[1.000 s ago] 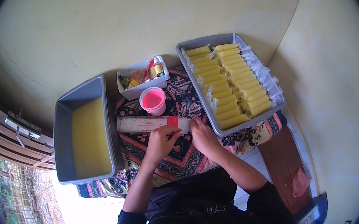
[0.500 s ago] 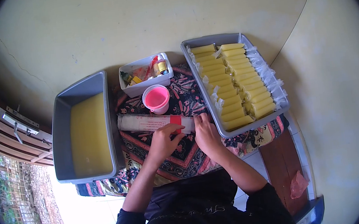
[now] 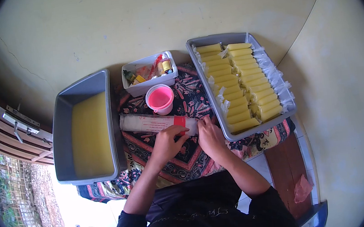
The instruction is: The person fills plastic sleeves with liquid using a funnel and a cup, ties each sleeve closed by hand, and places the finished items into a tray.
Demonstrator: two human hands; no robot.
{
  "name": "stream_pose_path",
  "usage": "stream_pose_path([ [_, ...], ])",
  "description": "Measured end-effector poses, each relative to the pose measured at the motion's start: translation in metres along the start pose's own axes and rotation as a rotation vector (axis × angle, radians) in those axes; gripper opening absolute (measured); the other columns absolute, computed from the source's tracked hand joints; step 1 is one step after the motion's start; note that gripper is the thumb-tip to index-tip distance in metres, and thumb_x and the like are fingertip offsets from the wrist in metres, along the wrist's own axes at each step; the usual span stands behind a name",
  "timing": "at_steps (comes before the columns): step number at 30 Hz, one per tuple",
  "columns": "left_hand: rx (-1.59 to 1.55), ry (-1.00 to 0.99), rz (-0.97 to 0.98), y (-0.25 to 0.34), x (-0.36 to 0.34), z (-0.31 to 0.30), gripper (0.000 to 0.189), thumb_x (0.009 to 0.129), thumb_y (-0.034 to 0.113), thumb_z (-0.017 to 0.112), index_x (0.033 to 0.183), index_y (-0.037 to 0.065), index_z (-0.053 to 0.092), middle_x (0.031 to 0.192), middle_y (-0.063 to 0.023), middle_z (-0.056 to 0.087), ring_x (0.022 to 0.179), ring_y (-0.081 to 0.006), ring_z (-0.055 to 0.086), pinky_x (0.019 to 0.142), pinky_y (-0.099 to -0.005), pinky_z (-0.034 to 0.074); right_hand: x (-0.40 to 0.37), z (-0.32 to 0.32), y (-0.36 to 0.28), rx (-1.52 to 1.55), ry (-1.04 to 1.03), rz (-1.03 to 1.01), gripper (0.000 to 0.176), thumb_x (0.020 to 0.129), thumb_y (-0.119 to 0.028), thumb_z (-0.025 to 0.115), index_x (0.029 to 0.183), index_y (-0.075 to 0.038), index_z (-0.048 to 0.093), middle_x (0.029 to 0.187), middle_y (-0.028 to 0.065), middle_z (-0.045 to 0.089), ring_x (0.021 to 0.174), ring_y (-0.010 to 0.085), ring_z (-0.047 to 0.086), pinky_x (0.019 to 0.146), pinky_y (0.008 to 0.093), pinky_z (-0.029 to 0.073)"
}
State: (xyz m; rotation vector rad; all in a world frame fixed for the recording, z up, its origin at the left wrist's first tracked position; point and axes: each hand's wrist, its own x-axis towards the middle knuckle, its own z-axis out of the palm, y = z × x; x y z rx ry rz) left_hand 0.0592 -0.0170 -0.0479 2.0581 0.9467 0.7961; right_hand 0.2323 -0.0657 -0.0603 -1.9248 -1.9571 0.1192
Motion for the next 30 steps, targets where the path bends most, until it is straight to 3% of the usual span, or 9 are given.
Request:
stream_pose_path([
  [4, 0.036, 0.093, 0.063, 0.006, 0.002, 0.0, 0.034, 0.075, 0.004, 0.07, 0.108, 0.004, 0.065, 0.099, -0.0142, 0.065, 0.082, -0.029, 0.066, 0.072, -0.0368, 0.052, 0.002, -0.009, -0.011, 0.101, 0.089, 0.023, 0.012, 0.079, -0.001, 0.061, 0.088, 0.0, 0.054, 0.085, 0.0178, 0.059, 0.073, 0.0379, 0.063, 0.064, 0.0469, 0.05],
  [8, 0.063, 0.171, 0.145, 0.007, 0.005, 0.002, 0.039, 0.075, 0.004, 0.07, 0.113, 0.004, 0.062, 0.104, -0.0149, 0.064, 0.084, -0.0295, 0.066, 0.074, -0.037, 0.052, 0.006, -0.014, -0.018, 0.351, 0.123, -0.091, 0.02, 0.08, 0.002, 0.062, 0.097, 0.001, 0.054, 0.084, 0.0184, 0.062, 0.074, 0.0366, 0.064, 0.063, 0.0426, 0.05],
  [13, -0.011, 0.001, -0.051, 0.005, 0.005, -0.001, 0.043, 0.073, 0.002, 0.07, 0.115, 0.003, 0.061, 0.096, -0.0149, 0.066, 0.084, -0.0291, 0.066, 0.074, -0.037, 0.052, 0.007, -0.008, -0.015, 0.628, 0.183, -0.178, 0.027, 0.079, 0.007, 0.062, 0.104, 0.002, 0.054, 0.084, 0.0175, 0.063, 0.073, 0.0308, 0.066, 0.062, 0.0358, 0.05],
  [15, -0.006, -0.002, -0.019, 0.001, 0.005, 0.0, 0.043, 0.073, 0.002, 0.07, 0.115, 0.003, 0.06, 0.093, -0.0145, 0.066, 0.083, -0.0289, 0.066, 0.074, -0.037, 0.052, 0.005, -0.009, -0.012, 0.621, 0.112, -0.116, 0.025, 0.08, 0.007, 0.061, 0.104, 0.002, 0.054, 0.085, 0.0161, 0.064, 0.072, 0.024, 0.067, 0.063, 0.0329, 0.051],
  [17, -0.001, -0.004, 0.017, 0.002, 0.007, -0.001, 0.044, 0.073, 0.002, 0.07, 0.115, 0.003, 0.06, 0.09, -0.0141, 0.066, 0.082, -0.0287, 0.066, 0.074, -0.037, 0.052, 0.005, -0.014, -0.015, 0.672, 0.11, -0.117, 0.025, 0.079, 0.006, 0.062, 0.102, 0.002, 0.053, 0.085, 0.0164, 0.063, 0.074, 0.0276, 0.066, 0.065, 0.0342, 0.051],
  [19, -0.02, -0.045, -0.003, 0.008, 0.008, -0.005, 0.037, 0.073, 0.003, 0.07, 0.109, 0.002, 0.063, 0.089, -0.0145, 0.066, 0.081, -0.0292, 0.067, 0.073, -0.0368, 0.052, 0.004, -0.019, -0.017, 0.725, 0.104, -0.117, 0.025, 0.079, 0.006, 0.062, 0.101, 0.001, 0.053, 0.086, 0.0166, 0.063, 0.075, 0.0312, 0.065, 0.066, 0.0356, 0.051],
  [25, 0.01, 0.042, 0.007, -0.001, 0.008, -0.002, 0.02, 0.074, 0.003, 0.069, 0.094, 0.0, 0.065, 0.086, -0.0157, 0.066, 0.081, -0.0314, 0.066, 0.07, -0.0369, 0.051, 0.004, -0.017, -0.012, 0.803, 0.022, -0.141, 0.031, 0.078, 0.005, 0.063, 0.106, 0.0, 0.051, 0.084, 0.0143, 0.062, 0.071, 0.0255, 0.064, 0.064, 0.0333, 0.05],
  [30, 0.038, 0.122, 0.034, -0.005, 0.009, -0.003, 0.015, 0.076, 0.003, 0.066, 0.091, 0.0, 0.065, 0.082, -0.0153, 0.066, 0.078, -0.0329, 0.066, 0.068, -0.0384, 0.051, 0.004, -0.013, -0.011, 0.646, 0.022, -0.088, 0.032, 0.076, 0.004, 0.064, 0.106, 0.002, 0.051, 0.086, 0.0195, 0.062, 0.077, 0.0348, 0.063, 0.067, 0.0404, 0.049],
])
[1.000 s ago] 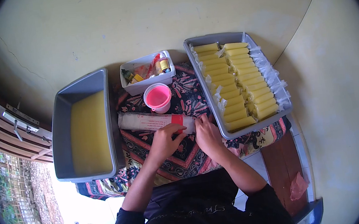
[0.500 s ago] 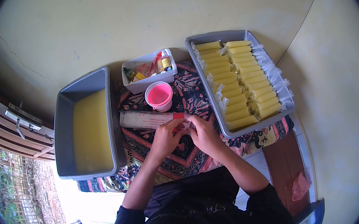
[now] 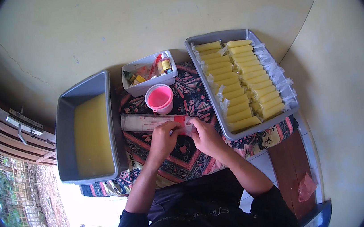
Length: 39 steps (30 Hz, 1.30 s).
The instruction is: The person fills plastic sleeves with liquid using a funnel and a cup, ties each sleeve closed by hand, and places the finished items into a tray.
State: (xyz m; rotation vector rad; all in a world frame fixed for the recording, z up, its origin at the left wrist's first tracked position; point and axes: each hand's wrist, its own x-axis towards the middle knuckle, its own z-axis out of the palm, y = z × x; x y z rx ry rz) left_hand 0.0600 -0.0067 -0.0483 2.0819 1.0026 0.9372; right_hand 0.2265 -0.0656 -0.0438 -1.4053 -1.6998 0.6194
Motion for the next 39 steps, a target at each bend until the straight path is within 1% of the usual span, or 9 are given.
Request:
stream_pose_path([
  [7, -0.018, 0.173, -0.03, 0.003, 0.006, -0.014, 0.011, 0.079, 0.004, 0.064, 0.089, -0.001, 0.064, 0.083, -0.0166, 0.067, 0.077, -0.0352, 0.065, 0.067, -0.0398, 0.051, -0.006, 0.006, 0.022, -0.23, -0.015, 0.022, 0.027, 0.078, 0.002, 0.06, 0.104, 0.002, 0.052, 0.092, 0.0222, 0.061, 0.085, 0.0411, 0.06, 0.076, 0.0445, 0.048],
  [12, -0.16, 0.123, -0.113, 0.012, 0.006, -0.017, 0.01, 0.086, 0.008, 0.063, 0.091, -0.001, 0.064, 0.077, -0.0127, 0.067, 0.07, -0.022, 0.067, 0.062, -0.0322, 0.05, -0.004, 0.003, 0.0, -0.324, 0.035, -0.026, 0.029, 0.079, -0.004, 0.065, 0.105, 0.001, 0.053, 0.097, 0.0197, 0.058, 0.088, 0.0391, 0.06, 0.08, 0.0436, 0.048],
  [14, -0.472, 0.068, -0.274, 0.013, 0.006, -0.02, 0.012, 0.092, 0.009, 0.059, 0.097, -0.002, 0.06, 0.078, -0.0063, 0.065, 0.071, -0.0115, 0.062, 0.067, -0.0266, 0.049, 0.0, 0.0, -0.01, -0.265, 0.096, -0.048, 0.032, 0.078, -0.006, 0.067, 0.105, 0.001, 0.054, 0.1, 0.0188, 0.056, 0.089, 0.039, 0.059, 0.081, 0.0434, 0.048],
  [17, -0.843, 0.049, -0.187, 0.013, 0.01, -0.025, 0.015, 0.095, 0.013, 0.057, 0.1, -0.001, 0.057, 0.084, -0.0059, 0.065, 0.078, -0.0102, 0.061, 0.07, -0.0253, 0.049, 0.006, -0.005, -0.02, -0.198, 0.19, -0.109, 0.036, 0.076, -0.009, 0.072, 0.107, 0.001, 0.054, 0.105, 0.0174, 0.053, 0.089, 0.0381, 0.059, 0.08, 0.0426, 0.049],
  [25, -1.008, 0.122, -0.126, 0.037, 0.003, -0.038, 0.014, 0.092, 0.015, 0.059, 0.092, 0.002, 0.052, 0.087, -0.0119, 0.064, 0.08, -0.02, 0.064, 0.074, -0.0306, 0.05, 0.01, 0.002, -0.021, -0.176, 0.222, -0.111, 0.028, 0.079, -0.007, 0.07, 0.103, 0.0, 0.056, 0.101, 0.015, 0.054, 0.084, 0.0324, 0.062, 0.07, 0.0398, 0.053],
  [29, -1.214, 0.06, 0.004, 0.043, 0.0, -0.053, 0.014, 0.091, 0.013, 0.059, 0.095, 0.002, 0.05, 0.09, -0.0136, 0.063, 0.084, -0.0232, 0.064, 0.081, -0.0373, 0.049, 0.01, 0.0, -0.028, -0.033, 0.262, -0.116, 0.015, 0.083, -0.003, 0.064, 0.096, 0.002, 0.056, 0.098, 0.0151, 0.056, 0.078, 0.0309, 0.062, 0.069, 0.0373, 0.051],
  [34, -1.356, 0.314, 0.043, 0.041, 0.003, -0.061, 0.012, 0.094, 0.015, 0.054, 0.094, 0.004, 0.049, 0.083, -0.0123, 0.062, 0.074, -0.0235, 0.061, 0.07, -0.0349, 0.048, 0.008, -0.006, -0.032, -0.003, 0.315, -0.252, 0.01, 0.088, -0.004, 0.059, 0.092, 0.003, 0.054, 0.091, 0.0146, 0.06, 0.074, 0.0273, 0.063, 0.067, 0.0341, 0.049],
  [37, -1.441, 0.467, 0.061, 0.041, 0.007, -0.064, 0.01, 0.094, 0.015, 0.054, 0.095, 0.005, 0.051, 0.079, -0.0092, 0.06, 0.065, -0.0189, 0.055, 0.061, -0.0307, 0.046, 0.001, -0.009, -0.037, 0.201, 0.132, -0.066, 0.011, 0.092, -0.008, 0.058, 0.091, 0.002, 0.053, 0.083, 0.0107, 0.062, 0.073, 0.0196, 0.064, 0.065, 0.0305, 0.05],
  [39, -1.328, 0.621, -0.007, 0.034, 0.006, -0.068, 0.008, 0.096, 0.016, 0.053, 0.097, 0.008, 0.054, 0.082, -0.0026, 0.055, 0.064, -0.0109, 0.048, 0.057, -0.025, 0.042, -0.002, -0.008, -0.035, 0.694, -0.001, 0.133, 0.012, 0.094, -0.011, 0.057, 0.093, 0.0, 0.054, 0.077, 0.0061, 0.063, 0.072, 0.0121, 0.063, 0.063, 0.0256, 0.05],
])
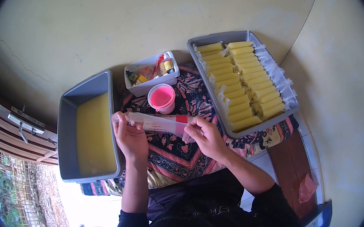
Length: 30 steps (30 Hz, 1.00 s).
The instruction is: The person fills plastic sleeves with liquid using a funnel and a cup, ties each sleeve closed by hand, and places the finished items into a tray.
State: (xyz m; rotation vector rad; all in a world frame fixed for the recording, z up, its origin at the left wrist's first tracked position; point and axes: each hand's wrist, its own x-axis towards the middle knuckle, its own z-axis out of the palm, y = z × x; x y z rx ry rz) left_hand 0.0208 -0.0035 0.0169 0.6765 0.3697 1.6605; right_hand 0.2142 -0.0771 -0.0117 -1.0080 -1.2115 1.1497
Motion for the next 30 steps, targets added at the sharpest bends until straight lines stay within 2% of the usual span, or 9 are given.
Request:
stream_pose_path([
  [7, 0.039, 0.152, 0.029, -0.001, 0.011, -0.006, 0.005, 0.094, 0.01, 0.056, 0.092, 0.006, 0.054, 0.088, -0.0083, 0.058, 0.069, -0.0108, 0.053, 0.063, -0.027, 0.047, 0.005, -0.01, -0.002, -0.068, -0.1, 0.005, 0.017, 0.089, -0.004, 0.063, 0.104, 0.0, 0.056, 0.079, 0.0052, 0.065, 0.067, 0.0086, 0.063, 0.062, 0.0213, 0.052],
  [10, 0.034, 0.139, 0.059, 0.001, 0.01, -0.001, 0.005, 0.094, 0.008, 0.055, 0.091, 0.005, 0.053, 0.084, -0.0081, 0.056, 0.072, -0.0127, 0.055, 0.068, -0.0278, 0.049, 0.006, -0.008, -0.001, -0.188, -0.096, 0.11, 0.022, 0.084, 0.004, 0.064, 0.105, 0.001, 0.057, 0.085, 0.0095, 0.067, 0.072, 0.0124, 0.065, 0.067, 0.027, 0.053],
  [13, 0.056, 0.062, 0.119, -0.006, 0.009, -0.005, 0.005, 0.094, 0.007, 0.054, 0.092, 0.004, 0.052, 0.081, -0.0076, 0.055, 0.074, -0.0152, 0.056, 0.069, -0.0281, 0.048, 0.01, -0.011, 0.022, -0.417, -0.029, -0.081, 0.023, 0.083, 0.011, 0.059, 0.105, 0.003, 0.059, 0.087, 0.0129, 0.068, 0.078, 0.0171, 0.068, 0.069, 0.0281, 0.054],
  [15, 0.058, 0.04, 0.107, -0.008, 0.003, -0.001, 0.005, 0.094, 0.007, 0.054, 0.092, 0.003, 0.052, 0.081, -0.0078, 0.055, 0.073, -0.016, 0.056, 0.069, -0.0286, 0.048, 0.014, -0.015, 0.035, -0.648, 0.052, -0.328, 0.018, 0.081, 0.011, 0.056, 0.098, 0.004, 0.059, 0.087, 0.0158, 0.067, 0.08, 0.0264, 0.069, 0.071, 0.0334, 0.054],
  [18, 0.105, -0.05, 0.011, -0.015, -0.006, -0.001, 0.004, 0.094, 0.006, 0.055, 0.093, 0.004, 0.052, 0.08, -0.0076, 0.056, 0.07, -0.0169, 0.055, 0.067, -0.0305, 0.048, 0.016, -0.016, 0.041, -0.629, 0.08, -0.324, 0.021, 0.081, 0.013, 0.05, 0.098, 0.004, 0.06, 0.087, 0.0191, 0.066, 0.081, 0.031, 0.068, 0.069, 0.0353, 0.053],
  [20, 0.192, 0.031, -0.048, -0.02, -0.012, -0.004, 0.003, 0.094, 0.007, 0.054, 0.092, 0.006, 0.052, 0.079, -0.0046, 0.053, 0.071, -0.0132, 0.051, 0.066, -0.0274, 0.043, 0.017, -0.015, 0.039, -0.648, 0.127, -0.324, 0.018, 0.082, 0.011, 0.052, 0.096, 0.004, 0.06, 0.083, 0.0186, 0.066, 0.077, 0.031, 0.068, 0.066, 0.035, 0.052],
  [25, 0.2, 0.141, 0.165, -0.01, -0.005, -0.016, 0.004, 0.094, 0.006, 0.055, 0.091, 0.007, 0.052, 0.08, -0.0037, 0.056, 0.069, -0.0109, 0.052, 0.062, -0.025, 0.043, 0.016, -0.024, 0.044, -0.666, 0.172, -0.191, 0.011, 0.084, 0.005, 0.057, 0.094, 0.002, 0.06, 0.079, 0.0196, 0.065, 0.069, 0.0324, 0.066, 0.06, 0.0371, 0.05],
  [28, 0.206, 0.135, 0.206, -0.002, -0.002, -0.011, 0.004, 0.094, 0.007, 0.055, 0.09, 0.007, 0.052, 0.079, -0.0038, 0.055, 0.069, -0.0109, 0.051, 0.062, -0.0246, 0.042, 0.018, -0.025, 0.048, -0.861, 0.174, -0.219, 0.009, 0.085, -0.001, 0.061, 0.094, 0.001, 0.059, 0.076, 0.0182, 0.065, 0.066, 0.0329, 0.065, 0.059, 0.0392, 0.05],
  [30, 0.214, 0.098, 0.216, -0.003, -0.002, -0.011, 0.004, 0.094, 0.007, 0.054, 0.091, 0.007, 0.052, 0.079, -0.0041, 0.055, 0.069, -0.0111, 0.05, 0.062, -0.0244, 0.041, 0.018, -0.02, 0.046, -0.924, 0.156, -0.055, 0.02, 0.086, -0.007, 0.063, 0.104, 0.001, 0.058, 0.093, 0.0219, 0.064, 0.082, 0.0363, 0.064, 0.072, 0.0423, 0.05],
])
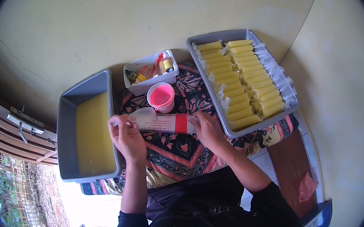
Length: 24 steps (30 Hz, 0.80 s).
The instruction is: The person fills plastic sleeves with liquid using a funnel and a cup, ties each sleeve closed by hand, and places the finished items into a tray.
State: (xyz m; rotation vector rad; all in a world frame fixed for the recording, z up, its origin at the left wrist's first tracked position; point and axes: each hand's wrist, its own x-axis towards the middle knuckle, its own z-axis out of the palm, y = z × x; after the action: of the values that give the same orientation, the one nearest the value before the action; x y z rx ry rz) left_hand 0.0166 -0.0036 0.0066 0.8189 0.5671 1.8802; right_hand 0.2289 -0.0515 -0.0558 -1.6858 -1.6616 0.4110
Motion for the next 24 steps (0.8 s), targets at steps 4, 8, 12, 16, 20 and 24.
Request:
stream_pose_path([
  [4, -0.078, -0.103, -0.152, -0.008, -0.012, 0.005, 0.005, 0.093, 0.005, 0.056, 0.095, 0.004, 0.051, 0.083, -0.0076, 0.056, 0.071, -0.0146, 0.054, 0.063, -0.0296, 0.046, 0.004, 0.001, -0.015, -0.075, 0.165, -0.166, 0.037, 0.086, -0.011, 0.064, 0.118, 0.002, 0.051, 0.118, 0.0255, 0.052, 0.108, 0.0418, 0.055, 0.089, 0.0461, 0.046],
  [8, -0.097, -0.259, -0.209, -0.007, -0.025, 0.009, 0.017, 0.096, 0.021, 0.054, 0.098, 0.004, 0.051, 0.084, -0.0082, 0.054, 0.076, -0.0156, 0.055, 0.064, -0.0272, 0.046, 0.002, -0.013, -0.035, 0.056, 0.173, -0.318, 0.058, 0.078, -0.011, 0.071, 0.128, 0.0, 0.044, 0.13, 0.0236, 0.042, 0.121, 0.0431, 0.044, 0.1, 0.0443, 0.04],
  [12, -0.175, -0.435, -0.217, -0.006, -0.03, 0.01, 0.045, 0.096, 0.047, 0.047, 0.101, 0.002, 0.048, 0.092, -0.0105, 0.052, 0.08, -0.0178, 0.056, 0.065, -0.0285, 0.049, -0.008, -0.019, -0.055, 0.283, -0.018, -0.377, 0.066, 0.069, -0.008, 0.078, 0.127, -0.003, 0.047, 0.13, 0.0202, 0.045, 0.123, 0.0363, 0.045, 0.102, 0.0419, 0.038],
  [16, -0.298, -0.498, -0.266, 0.001, -0.028, 0.011, 0.062, 0.09, 0.063, 0.042, 0.098, 0.003, 0.047, 0.085, -0.0073, 0.046, 0.076, -0.0162, 0.049, 0.063, -0.0268, 0.044, -0.011, -0.003, -0.043, 0.36, 0.052, -0.374, 0.048, 0.079, -0.005, 0.07, 0.122, -0.002, 0.051, 0.112, 0.0169, 0.059, 0.104, 0.0321, 0.06, 0.086, 0.0358, 0.049],
  [20, -0.323, -0.481, -0.212, 0.008, -0.021, 0.008, 0.059, 0.092, 0.061, 0.04, 0.095, 0.003, 0.047, 0.082, -0.0054, 0.042, 0.075, -0.0138, 0.041, 0.068, -0.026, 0.039, -0.01, -0.009, -0.042, 0.369, 0.092, -0.243, 0.031, 0.087, 0.0, 0.059, 0.117, 0.0, 0.055, 0.097, 0.015, 0.066, 0.091, 0.0305, 0.066, 0.078, 0.0339, 0.052],
  [24, -0.254, -0.321, -0.208, 0.008, -0.021, 0.001, 0.038, 0.094, 0.041, 0.048, 0.093, 0.003, 0.048, 0.082, -0.0049, 0.042, 0.076, -0.0131, 0.04, 0.071, -0.0264, 0.038, -0.007, -0.016, -0.048, 0.442, 0.327, -0.277, 0.021, 0.088, 0.003, 0.053, 0.109, 0.0, 0.057, 0.097, 0.0162, 0.066, 0.091, 0.0283, 0.067, 0.08, 0.0337, 0.051],
])
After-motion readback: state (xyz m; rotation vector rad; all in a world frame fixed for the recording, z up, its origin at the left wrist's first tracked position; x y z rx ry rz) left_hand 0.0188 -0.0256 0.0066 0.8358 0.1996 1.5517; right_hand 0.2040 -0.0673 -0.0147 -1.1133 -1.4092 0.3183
